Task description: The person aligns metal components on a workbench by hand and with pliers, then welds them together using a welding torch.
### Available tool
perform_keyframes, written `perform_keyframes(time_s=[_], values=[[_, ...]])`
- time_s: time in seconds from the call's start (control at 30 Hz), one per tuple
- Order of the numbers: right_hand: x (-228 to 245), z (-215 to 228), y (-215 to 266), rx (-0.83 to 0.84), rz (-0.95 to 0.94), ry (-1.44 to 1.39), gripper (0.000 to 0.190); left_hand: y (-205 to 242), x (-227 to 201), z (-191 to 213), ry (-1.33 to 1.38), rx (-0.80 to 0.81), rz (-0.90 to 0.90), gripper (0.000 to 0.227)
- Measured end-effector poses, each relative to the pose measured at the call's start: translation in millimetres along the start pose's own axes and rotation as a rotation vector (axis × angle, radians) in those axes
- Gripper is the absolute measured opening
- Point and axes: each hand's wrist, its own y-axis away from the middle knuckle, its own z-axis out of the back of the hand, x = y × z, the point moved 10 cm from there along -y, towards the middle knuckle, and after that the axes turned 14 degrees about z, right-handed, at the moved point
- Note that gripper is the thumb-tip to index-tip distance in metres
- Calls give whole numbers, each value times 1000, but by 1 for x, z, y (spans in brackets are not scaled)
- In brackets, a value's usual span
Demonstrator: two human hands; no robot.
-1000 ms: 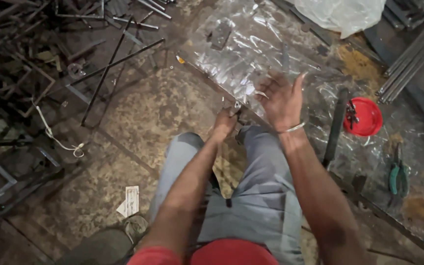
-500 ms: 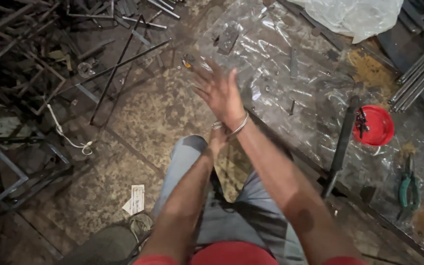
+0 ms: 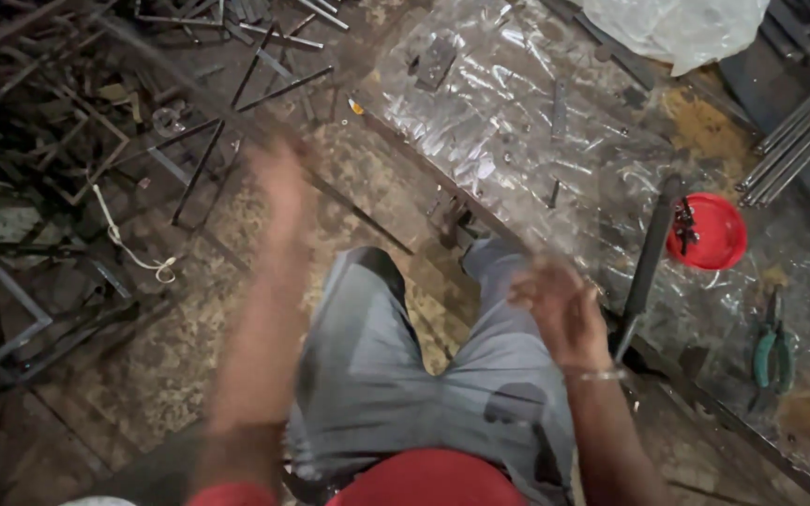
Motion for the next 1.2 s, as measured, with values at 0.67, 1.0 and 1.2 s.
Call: perform_keyframes(time_s=[0.67, 1.0, 1.2], values=[[-12, -16, 50, 80, -1, 448, 48, 42, -196, 213, 961, 82, -135, 46], [-44, -128, 19, 86, -52, 247, 62, -24, -46, 192, 1190, 274, 400, 37], [-2, -140, 33, 41, 81, 403, 41, -22, 60, 106, 1226, 279, 715, 40]])
